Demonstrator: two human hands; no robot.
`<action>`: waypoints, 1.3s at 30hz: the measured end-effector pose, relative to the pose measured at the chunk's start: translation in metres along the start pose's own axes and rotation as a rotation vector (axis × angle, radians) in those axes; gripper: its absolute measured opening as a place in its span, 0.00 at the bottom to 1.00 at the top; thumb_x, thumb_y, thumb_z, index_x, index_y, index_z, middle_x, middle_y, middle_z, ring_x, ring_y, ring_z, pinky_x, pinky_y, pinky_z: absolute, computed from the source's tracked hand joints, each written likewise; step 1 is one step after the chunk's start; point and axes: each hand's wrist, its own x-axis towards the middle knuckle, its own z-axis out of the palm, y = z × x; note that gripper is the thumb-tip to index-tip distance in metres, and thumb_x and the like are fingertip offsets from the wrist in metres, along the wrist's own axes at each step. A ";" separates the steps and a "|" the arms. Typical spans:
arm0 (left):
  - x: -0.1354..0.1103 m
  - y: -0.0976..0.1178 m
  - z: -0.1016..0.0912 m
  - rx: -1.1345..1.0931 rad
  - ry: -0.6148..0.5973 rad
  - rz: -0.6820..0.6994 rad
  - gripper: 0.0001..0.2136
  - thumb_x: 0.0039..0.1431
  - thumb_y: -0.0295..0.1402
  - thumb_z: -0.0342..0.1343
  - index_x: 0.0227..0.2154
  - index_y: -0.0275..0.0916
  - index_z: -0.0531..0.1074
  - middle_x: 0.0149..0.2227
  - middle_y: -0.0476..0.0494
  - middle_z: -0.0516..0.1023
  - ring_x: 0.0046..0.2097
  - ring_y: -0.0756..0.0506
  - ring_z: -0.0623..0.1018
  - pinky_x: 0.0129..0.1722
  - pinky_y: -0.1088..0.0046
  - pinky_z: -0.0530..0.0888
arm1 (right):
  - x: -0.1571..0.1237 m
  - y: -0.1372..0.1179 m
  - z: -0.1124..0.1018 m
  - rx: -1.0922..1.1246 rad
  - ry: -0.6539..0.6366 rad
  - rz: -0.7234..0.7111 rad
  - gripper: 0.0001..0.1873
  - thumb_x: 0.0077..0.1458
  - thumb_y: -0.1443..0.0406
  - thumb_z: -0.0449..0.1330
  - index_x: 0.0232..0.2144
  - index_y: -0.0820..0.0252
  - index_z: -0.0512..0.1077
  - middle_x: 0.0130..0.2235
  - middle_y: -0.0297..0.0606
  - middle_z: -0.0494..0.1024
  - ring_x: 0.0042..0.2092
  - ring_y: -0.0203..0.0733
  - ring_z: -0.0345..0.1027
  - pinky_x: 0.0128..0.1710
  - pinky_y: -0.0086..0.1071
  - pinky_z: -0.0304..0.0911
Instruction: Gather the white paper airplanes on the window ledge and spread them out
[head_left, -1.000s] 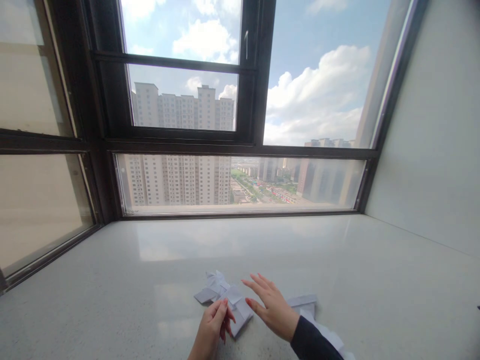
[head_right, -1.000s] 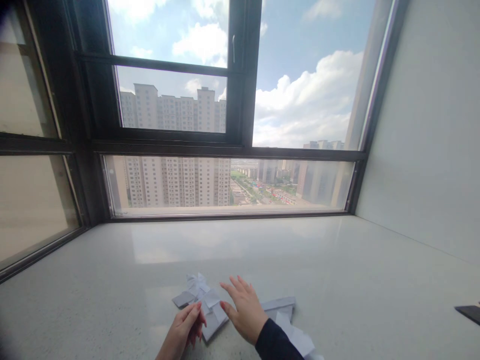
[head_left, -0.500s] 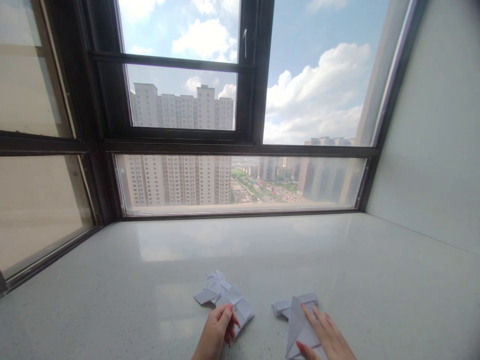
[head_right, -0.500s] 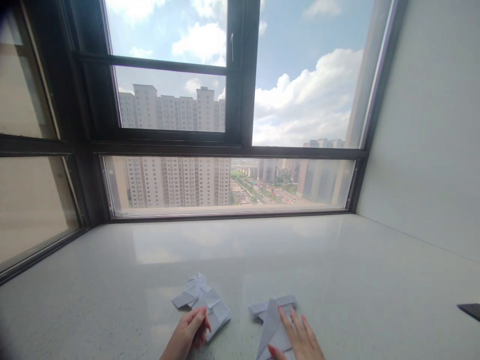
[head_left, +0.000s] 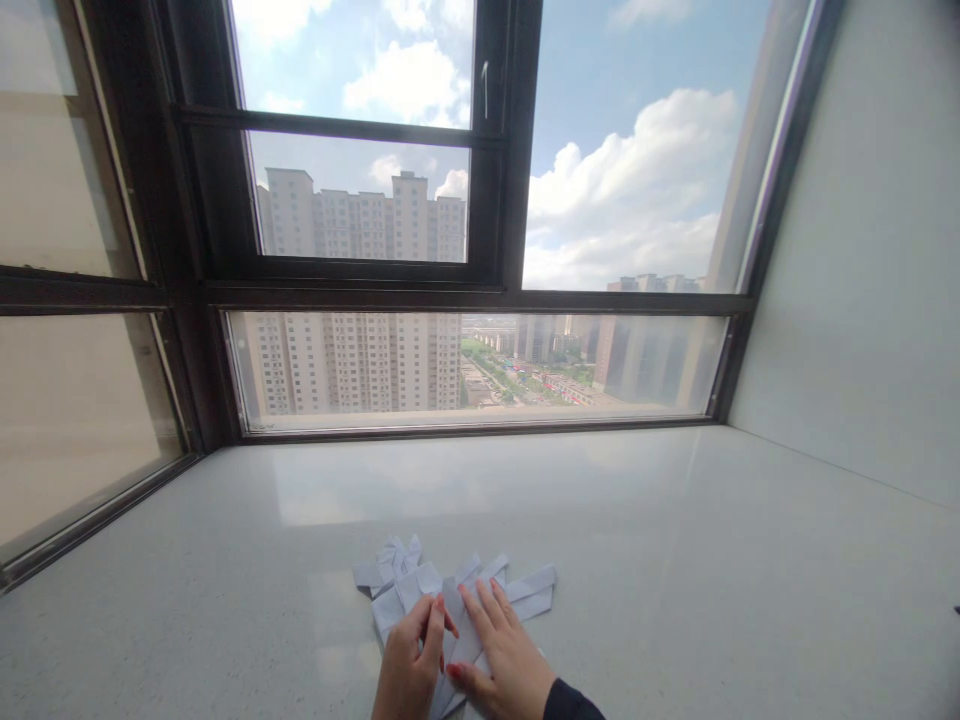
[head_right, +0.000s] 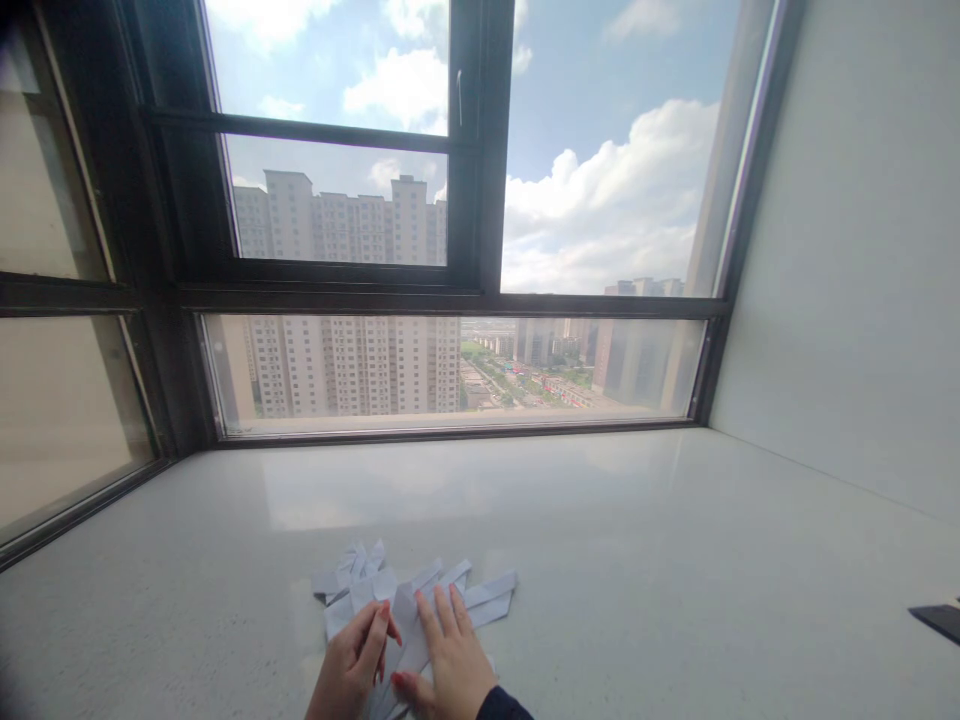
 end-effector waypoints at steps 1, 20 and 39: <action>0.000 0.000 -0.002 0.025 0.019 0.016 0.20 0.52 0.50 0.39 0.19 0.39 0.62 0.14 0.56 0.56 0.17 0.52 0.60 0.20 0.77 0.59 | 0.001 -0.001 0.000 0.010 -0.002 -0.008 0.40 0.45 0.47 0.54 0.56 0.63 0.53 0.59 0.49 0.51 0.59 0.59 0.37 0.55 0.51 0.43; -0.006 -0.010 0.010 0.660 -0.319 0.126 0.14 0.56 0.31 0.35 0.20 0.39 0.62 0.23 0.45 0.71 0.27 0.49 0.70 0.27 0.76 0.63 | -0.009 -0.007 -0.001 0.292 0.285 -0.271 0.30 0.43 0.75 0.45 0.51 0.64 0.58 0.53 0.44 0.64 0.55 0.42 0.54 0.54 0.40 0.53; 0.001 -0.023 -0.021 1.034 0.033 0.321 0.22 0.51 0.44 0.46 0.48 0.43 0.63 0.53 0.41 0.64 0.54 0.37 0.61 0.48 0.57 0.61 | -0.011 0.001 -0.014 0.292 0.025 -0.208 0.35 0.42 0.69 0.52 0.55 0.69 0.52 0.56 0.50 0.56 0.58 0.46 0.46 0.57 0.42 0.44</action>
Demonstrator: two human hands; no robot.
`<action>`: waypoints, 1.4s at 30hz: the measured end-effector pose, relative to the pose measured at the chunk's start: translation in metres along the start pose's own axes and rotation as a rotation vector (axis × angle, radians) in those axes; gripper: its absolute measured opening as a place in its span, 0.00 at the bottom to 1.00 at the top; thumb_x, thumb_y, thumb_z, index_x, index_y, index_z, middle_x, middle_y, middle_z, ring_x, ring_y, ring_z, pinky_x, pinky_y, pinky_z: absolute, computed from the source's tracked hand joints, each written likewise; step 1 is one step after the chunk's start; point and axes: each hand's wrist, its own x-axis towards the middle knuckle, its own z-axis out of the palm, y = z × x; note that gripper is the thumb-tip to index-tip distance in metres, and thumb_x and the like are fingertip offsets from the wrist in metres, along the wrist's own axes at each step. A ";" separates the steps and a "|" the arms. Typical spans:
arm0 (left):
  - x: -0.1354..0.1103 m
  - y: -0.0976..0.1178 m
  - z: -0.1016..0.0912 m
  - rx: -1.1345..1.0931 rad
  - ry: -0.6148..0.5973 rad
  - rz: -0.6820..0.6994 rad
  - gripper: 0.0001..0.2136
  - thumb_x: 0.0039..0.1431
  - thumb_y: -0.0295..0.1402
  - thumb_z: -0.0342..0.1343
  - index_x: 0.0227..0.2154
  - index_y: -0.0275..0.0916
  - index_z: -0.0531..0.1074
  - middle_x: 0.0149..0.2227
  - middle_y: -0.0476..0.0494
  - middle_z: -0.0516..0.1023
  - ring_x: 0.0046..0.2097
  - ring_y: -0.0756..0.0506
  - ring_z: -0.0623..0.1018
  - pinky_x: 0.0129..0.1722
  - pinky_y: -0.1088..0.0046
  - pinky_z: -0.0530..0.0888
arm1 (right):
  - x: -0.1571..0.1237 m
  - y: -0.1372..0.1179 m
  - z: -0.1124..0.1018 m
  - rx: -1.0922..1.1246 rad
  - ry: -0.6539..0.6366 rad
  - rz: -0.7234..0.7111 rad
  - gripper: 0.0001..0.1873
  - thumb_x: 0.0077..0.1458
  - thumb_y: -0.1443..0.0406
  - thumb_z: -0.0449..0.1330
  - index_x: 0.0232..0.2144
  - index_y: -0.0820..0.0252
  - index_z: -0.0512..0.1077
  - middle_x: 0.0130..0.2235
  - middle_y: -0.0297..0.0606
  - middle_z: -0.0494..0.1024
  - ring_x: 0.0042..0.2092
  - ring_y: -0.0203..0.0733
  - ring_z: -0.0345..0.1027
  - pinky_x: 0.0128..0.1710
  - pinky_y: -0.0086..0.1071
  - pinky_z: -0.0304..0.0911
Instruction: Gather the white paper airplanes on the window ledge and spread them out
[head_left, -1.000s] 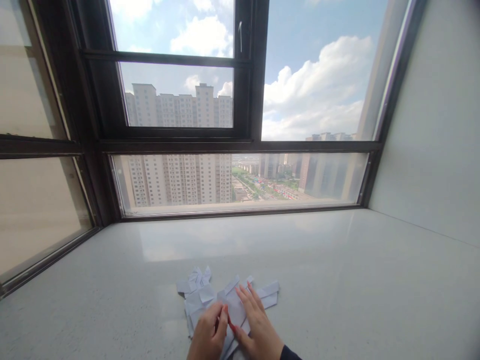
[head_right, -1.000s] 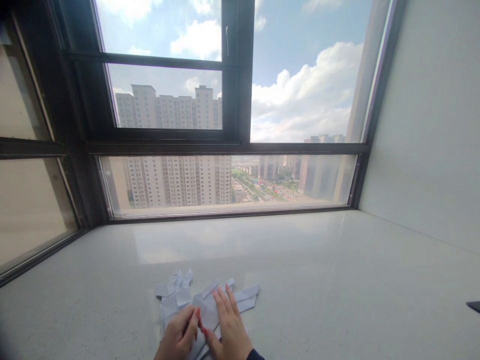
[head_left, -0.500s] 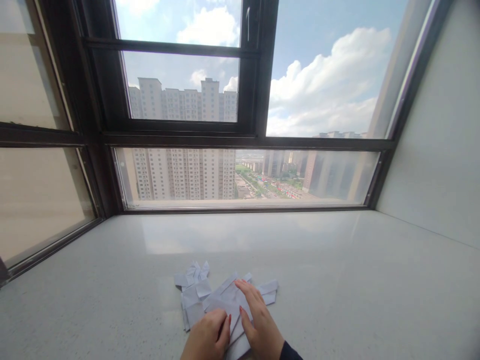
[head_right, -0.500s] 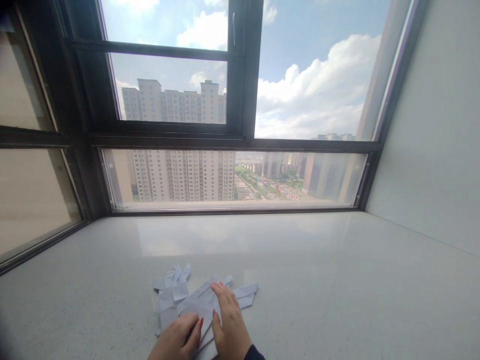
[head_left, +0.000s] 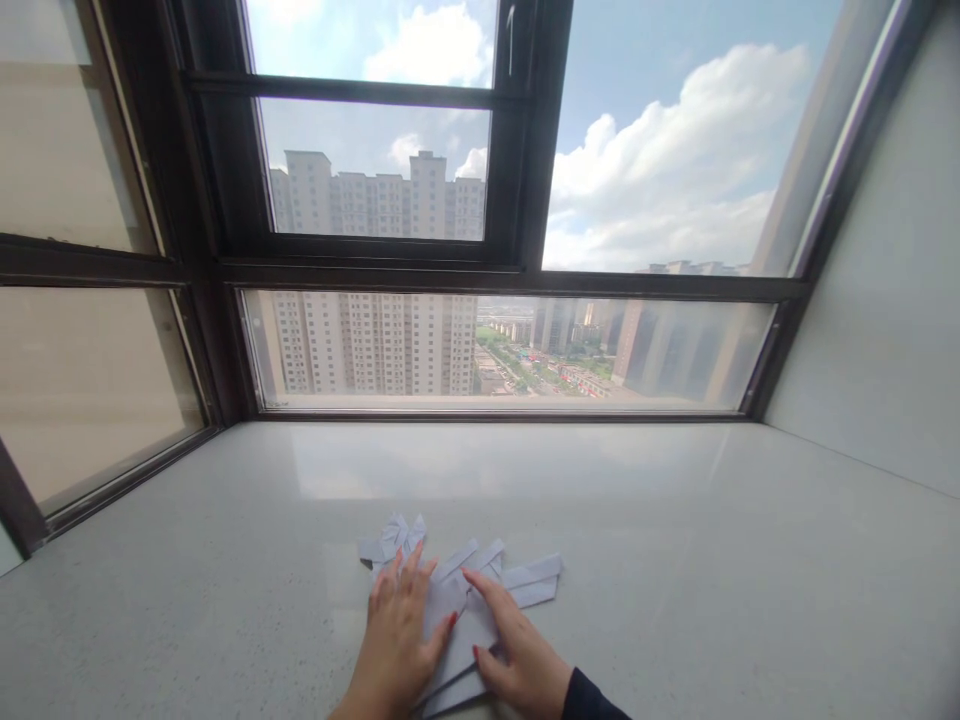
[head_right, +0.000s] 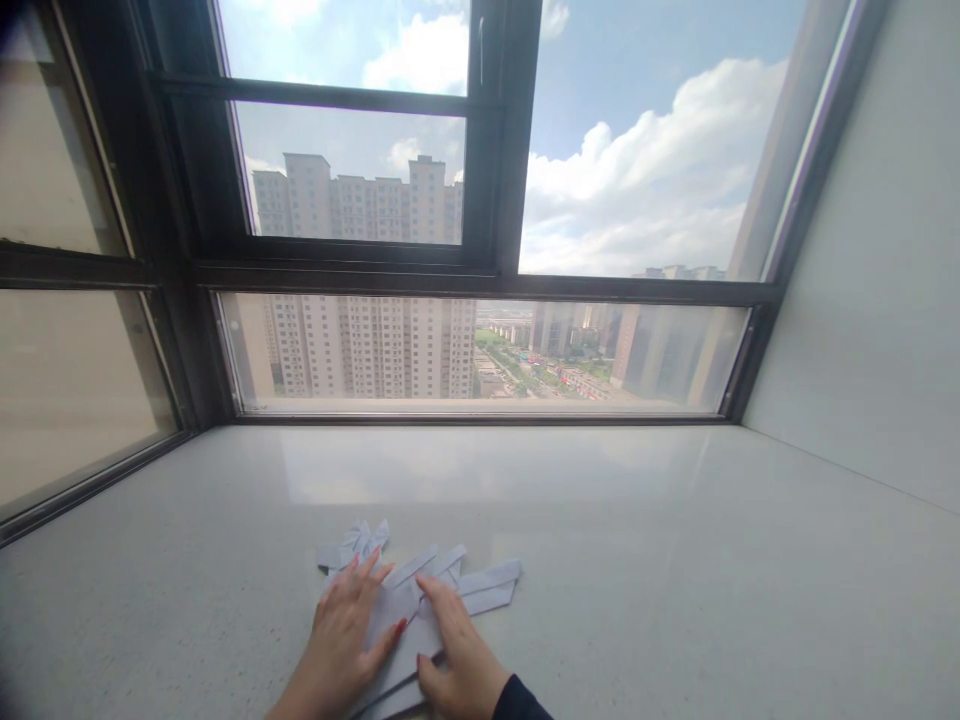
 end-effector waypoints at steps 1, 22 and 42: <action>0.001 -0.005 0.002 0.036 -0.030 -0.046 0.23 0.51 0.44 0.45 0.49 0.43 0.62 0.54 0.41 0.64 0.54 0.36 0.61 0.49 0.54 0.60 | 0.000 -0.002 -0.003 -0.041 -0.031 -0.002 0.36 0.41 0.67 0.54 0.55 0.69 0.51 0.57 0.49 0.55 0.59 0.48 0.43 0.57 0.44 0.41; 0.012 -0.019 -0.010 0.018 -0.274 -0.128 0.21 0.57 0.42 0.37 0.53 0.48 0.56 0.56 0.42 0.60 0.57 0.39 0.57 0.53 0.43 0.46 | 0.003 0.026 -0.011 -0.129 0.127 0.093 0.34 0.51 0.50 0.47 0.55 0.65 0.52 0.55 0.51 0.59 0.57 0.49 0.49 0.55 0.47 0.44; 0.015 -0.010 -0.031 0.279 -0.008 -0.355 0.22 0.49 0.24 0.41 0.47 0.44 0.65 0.58 0.44 0.56 0.59 0.40 0.51 0.52 0.44 0.35 | 0.002 0.013 -0.015 -0.347 0.321 0.216 0.27 0.50 0.56 0.52 0.52 0.59 0.60 0.56 0.46 0.59 0.57 0.53 0.48 0.55 0.53 0.39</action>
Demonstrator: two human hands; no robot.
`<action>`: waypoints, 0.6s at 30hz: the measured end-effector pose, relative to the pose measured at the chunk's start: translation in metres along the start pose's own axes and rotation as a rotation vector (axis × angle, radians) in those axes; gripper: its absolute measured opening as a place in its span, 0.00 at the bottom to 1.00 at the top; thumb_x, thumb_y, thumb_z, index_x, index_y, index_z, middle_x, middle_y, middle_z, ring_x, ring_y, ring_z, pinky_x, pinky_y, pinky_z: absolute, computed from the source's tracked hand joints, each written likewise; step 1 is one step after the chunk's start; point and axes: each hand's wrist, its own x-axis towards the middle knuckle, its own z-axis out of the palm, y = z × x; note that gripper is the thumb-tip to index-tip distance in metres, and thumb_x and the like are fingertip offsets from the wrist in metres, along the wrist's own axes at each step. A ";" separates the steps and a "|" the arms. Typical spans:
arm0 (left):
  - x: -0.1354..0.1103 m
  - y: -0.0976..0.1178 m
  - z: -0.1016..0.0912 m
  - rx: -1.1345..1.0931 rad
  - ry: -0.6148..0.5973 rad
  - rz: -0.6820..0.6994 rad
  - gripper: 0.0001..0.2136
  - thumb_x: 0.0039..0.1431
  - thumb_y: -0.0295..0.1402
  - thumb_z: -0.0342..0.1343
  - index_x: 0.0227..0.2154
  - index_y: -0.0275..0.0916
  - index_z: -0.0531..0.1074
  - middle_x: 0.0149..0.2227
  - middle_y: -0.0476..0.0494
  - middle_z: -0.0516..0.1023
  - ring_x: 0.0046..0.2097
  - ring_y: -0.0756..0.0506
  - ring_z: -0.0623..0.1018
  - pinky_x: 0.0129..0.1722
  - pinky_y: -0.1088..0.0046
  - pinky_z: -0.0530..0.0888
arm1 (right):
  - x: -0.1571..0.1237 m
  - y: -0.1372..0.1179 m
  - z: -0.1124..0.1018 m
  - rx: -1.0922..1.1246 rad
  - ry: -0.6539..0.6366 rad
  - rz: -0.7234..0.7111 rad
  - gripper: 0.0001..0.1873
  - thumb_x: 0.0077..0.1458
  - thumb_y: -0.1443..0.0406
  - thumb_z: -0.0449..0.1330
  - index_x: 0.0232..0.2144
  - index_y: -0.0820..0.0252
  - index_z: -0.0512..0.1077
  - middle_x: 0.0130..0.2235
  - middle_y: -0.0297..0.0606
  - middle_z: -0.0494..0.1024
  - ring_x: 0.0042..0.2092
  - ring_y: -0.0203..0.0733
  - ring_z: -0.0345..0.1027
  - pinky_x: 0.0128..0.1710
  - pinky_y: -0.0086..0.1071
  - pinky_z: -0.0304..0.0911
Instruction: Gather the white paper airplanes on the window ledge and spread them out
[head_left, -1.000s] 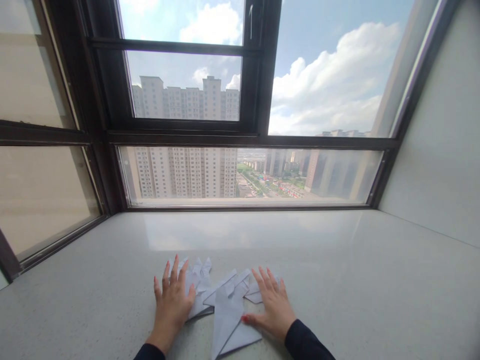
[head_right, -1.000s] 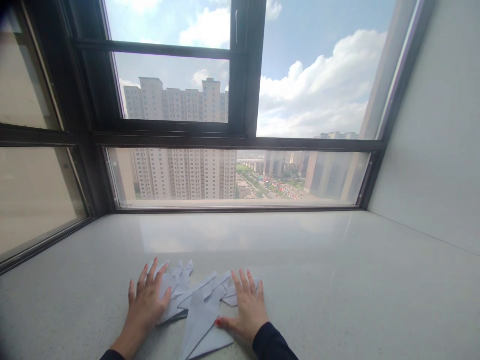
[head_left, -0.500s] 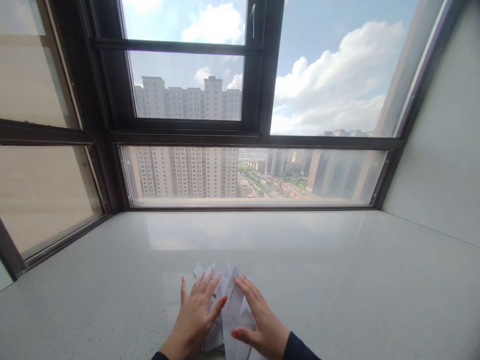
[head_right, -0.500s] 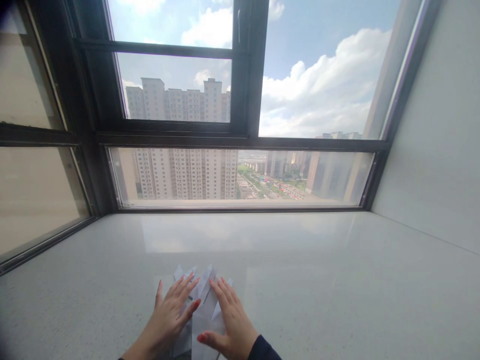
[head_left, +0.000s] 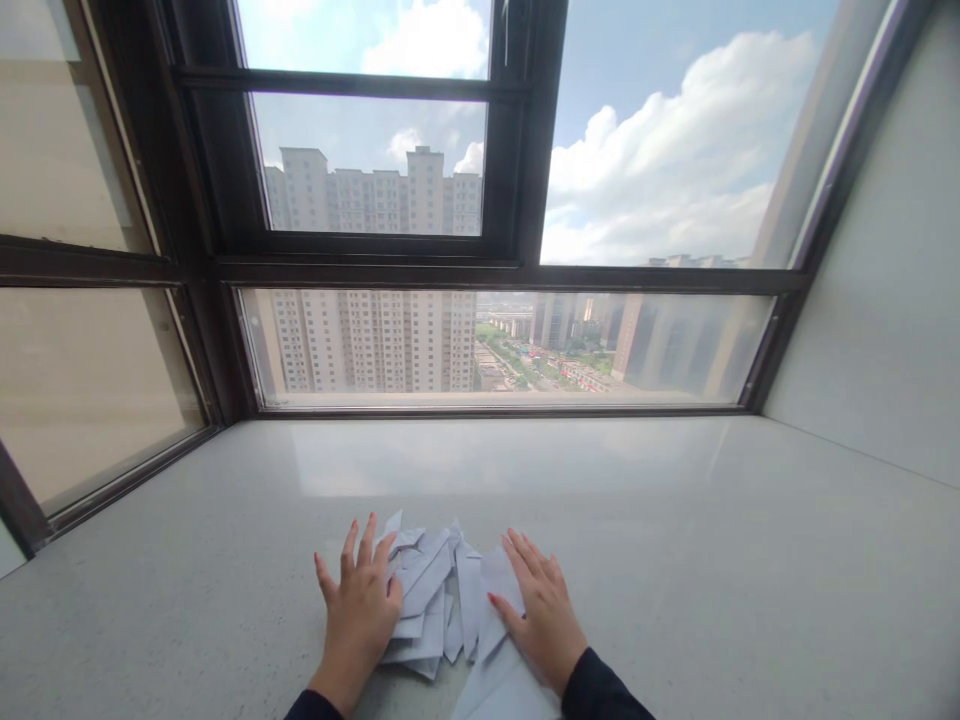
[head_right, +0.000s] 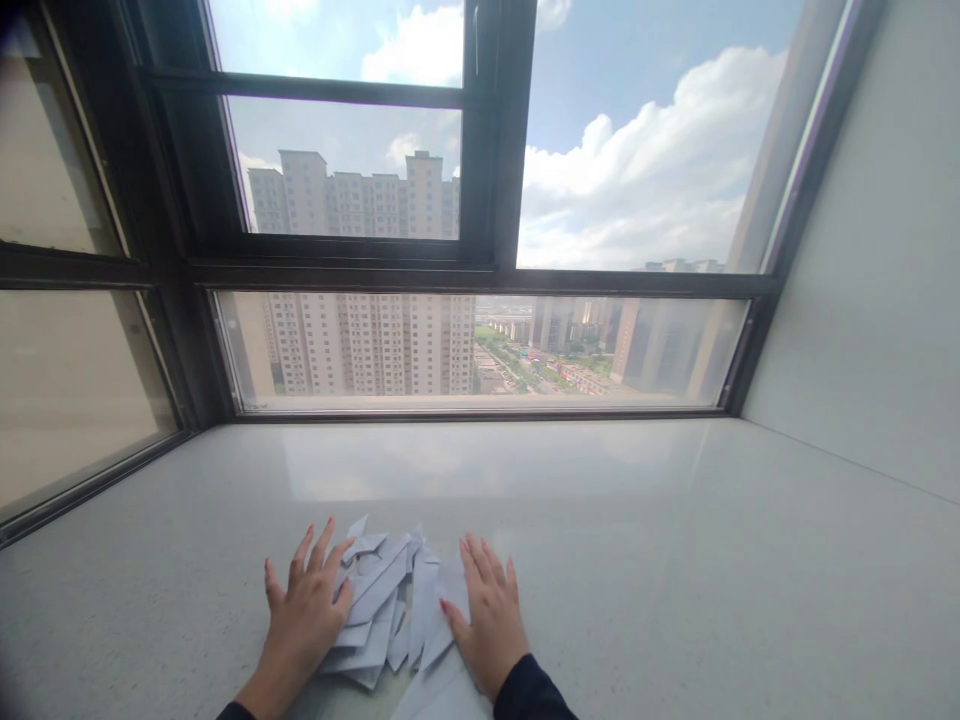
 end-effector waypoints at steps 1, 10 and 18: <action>0.001 -0.001 0.000 0.016 0.019 -0.019 0.22 0.49 0.24 0.40 0.48 0.43 0.64 0.58 0.43 0.56 0.59 0.40 0.52 0.53 0.44 0.36 | 0.000 -0.002 -0.003 0.029 0.028 -0.030 0.26 0.51 0.57 0.51 0.52 0.59 0.59 0.56 0.45 0.59 0.57 0.51 0.49 0.55 0.50 0.42; -0.005 0.008 0.008 -0.139 -0.281 0.049 0.21 0.55 0.37 0.39 0.51 0.41 0.60 0.58 0.40 0.56 0.58 0.37 0.54 0.51 0.44 0.49 | -0.008 -0.016 -0.008 0.133 -0.361 -0.435 0.34 0.39 0.49 0.59 0.51 0.42 0.59 0.55 0.34 0.62 0.57 0.53 0.47 0.56 0.54 0.31; -0.009 0.013 0.000 -0.338 -0.201 0.295 0.27 0.52 0.47 0.44 0.54 0.47 0.53 0.59 0.41 0.53 0.59 0.38 0.52 0.52 0.51 0.54 | 0.001 0.004 -0.006 -0.092 -0.036 -0.063 0.35 0.45 0.46 0.51 0.54 0.49 0.54 0.59 0.40 0.53 0.59 0.55 0.40 0.53 0.58 0.32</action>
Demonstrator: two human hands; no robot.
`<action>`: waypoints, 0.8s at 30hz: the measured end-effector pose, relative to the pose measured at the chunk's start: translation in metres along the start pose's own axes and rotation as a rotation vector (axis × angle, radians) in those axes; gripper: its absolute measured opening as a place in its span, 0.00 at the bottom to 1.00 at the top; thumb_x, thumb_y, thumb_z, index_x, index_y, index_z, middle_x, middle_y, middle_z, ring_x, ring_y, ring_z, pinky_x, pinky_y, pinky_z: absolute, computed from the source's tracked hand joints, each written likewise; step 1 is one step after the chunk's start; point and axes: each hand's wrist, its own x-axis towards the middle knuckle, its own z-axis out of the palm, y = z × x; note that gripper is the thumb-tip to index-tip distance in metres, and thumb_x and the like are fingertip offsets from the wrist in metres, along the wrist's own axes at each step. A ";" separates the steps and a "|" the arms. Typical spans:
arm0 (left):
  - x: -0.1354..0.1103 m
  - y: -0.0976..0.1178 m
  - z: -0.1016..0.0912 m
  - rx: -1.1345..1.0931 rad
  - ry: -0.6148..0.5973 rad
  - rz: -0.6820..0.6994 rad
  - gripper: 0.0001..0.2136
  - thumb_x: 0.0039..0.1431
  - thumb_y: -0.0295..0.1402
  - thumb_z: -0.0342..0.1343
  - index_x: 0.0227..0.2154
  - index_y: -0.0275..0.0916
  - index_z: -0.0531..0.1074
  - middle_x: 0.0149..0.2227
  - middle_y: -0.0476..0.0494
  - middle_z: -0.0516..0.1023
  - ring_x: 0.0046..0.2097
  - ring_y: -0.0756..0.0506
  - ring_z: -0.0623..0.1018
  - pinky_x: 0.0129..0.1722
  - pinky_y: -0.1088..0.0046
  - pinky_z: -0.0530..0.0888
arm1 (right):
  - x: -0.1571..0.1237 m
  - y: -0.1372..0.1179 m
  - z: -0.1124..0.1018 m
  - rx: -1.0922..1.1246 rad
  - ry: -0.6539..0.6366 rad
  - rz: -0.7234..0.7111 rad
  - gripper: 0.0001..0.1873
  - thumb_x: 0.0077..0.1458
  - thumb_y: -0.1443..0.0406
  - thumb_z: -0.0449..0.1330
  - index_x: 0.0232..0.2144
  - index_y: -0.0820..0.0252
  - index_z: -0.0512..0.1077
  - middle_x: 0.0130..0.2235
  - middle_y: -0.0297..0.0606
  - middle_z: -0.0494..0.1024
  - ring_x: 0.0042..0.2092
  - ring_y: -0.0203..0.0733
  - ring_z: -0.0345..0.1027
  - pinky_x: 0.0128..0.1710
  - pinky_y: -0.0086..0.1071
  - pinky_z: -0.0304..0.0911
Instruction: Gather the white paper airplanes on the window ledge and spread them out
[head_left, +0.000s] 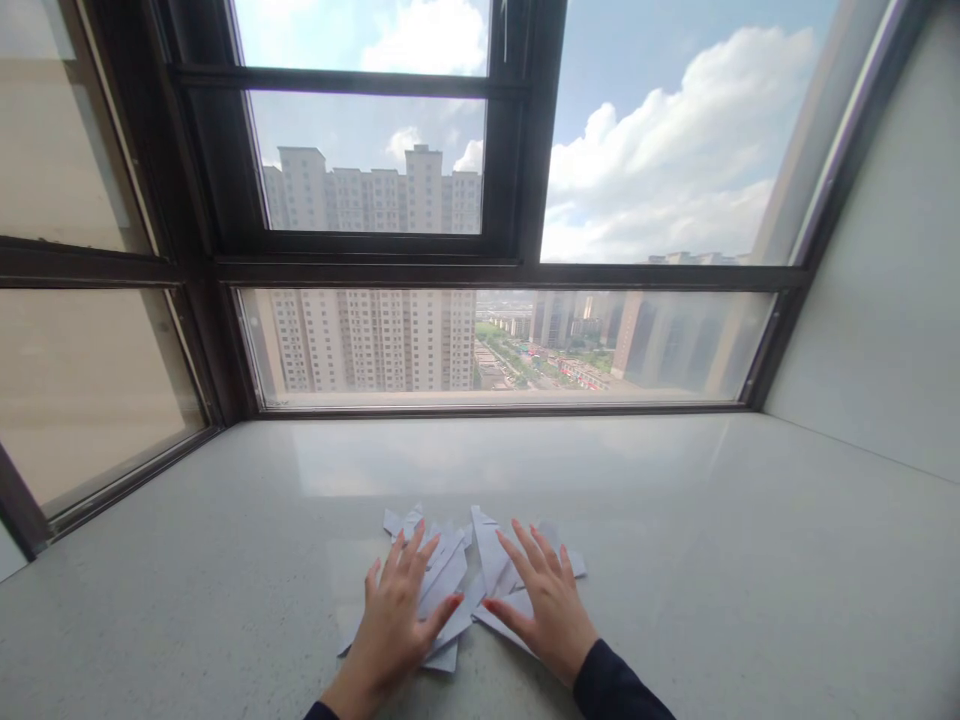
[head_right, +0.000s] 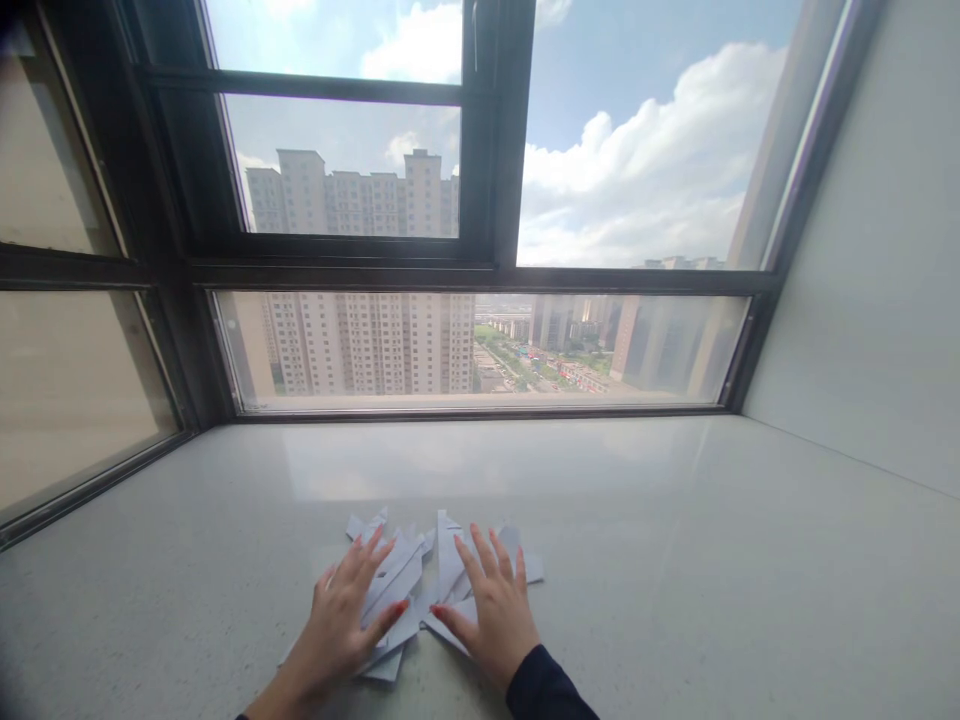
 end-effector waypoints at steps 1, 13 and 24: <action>-0.001 0.001 0.000 0.003 -0.029 0.041 0.29 0.49 0.49 0.46 0.55 0.47 0.53 0.59 0.41 0.52 0.59 0.36 0.51 0.52 0.49 0.52 | -0.001 0.000 0.001 -0.005 -0.006 0.009 0.38 0.43 0.45 0.52 0.55 0.49 0.52 0.59 0.40 0.52 0.59 0.56 0.39 0.53 0.60 0.33; 0.007 -0.010 -0.003 -0.303 0.115 -0.025 0.19 0.55 0.32 0.41 0.50 0.36 0.59 0.47 0.39 0.71 0.47 0.47 0.72 0.45 0.73 0.68 | -0.003 -0.006 0.008 0.241 -0.167 -0.068 0.40 0.47 0.52 0.54 0.57 0.65 0.47 0.57 0.51 0.55 0.58 0.52 0.46 0.55 0.49 0.43; 0.008 -0.017 -0.013 -0.298 0.453 0.191 0.15 0.57 0.32 0.42 0.48 0.41 0.60 0.46 0.42 0.73 0.45 0.46 0.74 0.41 0.73 0.72 | 0.002 0.004 0.008 0.168 0.013 -0.105 0.33 0.51 0.50 0.49 0.56 0.59 0.52 0.56 0.44 0.59 0.58 0.52 0.47 0.55 0.49 0.45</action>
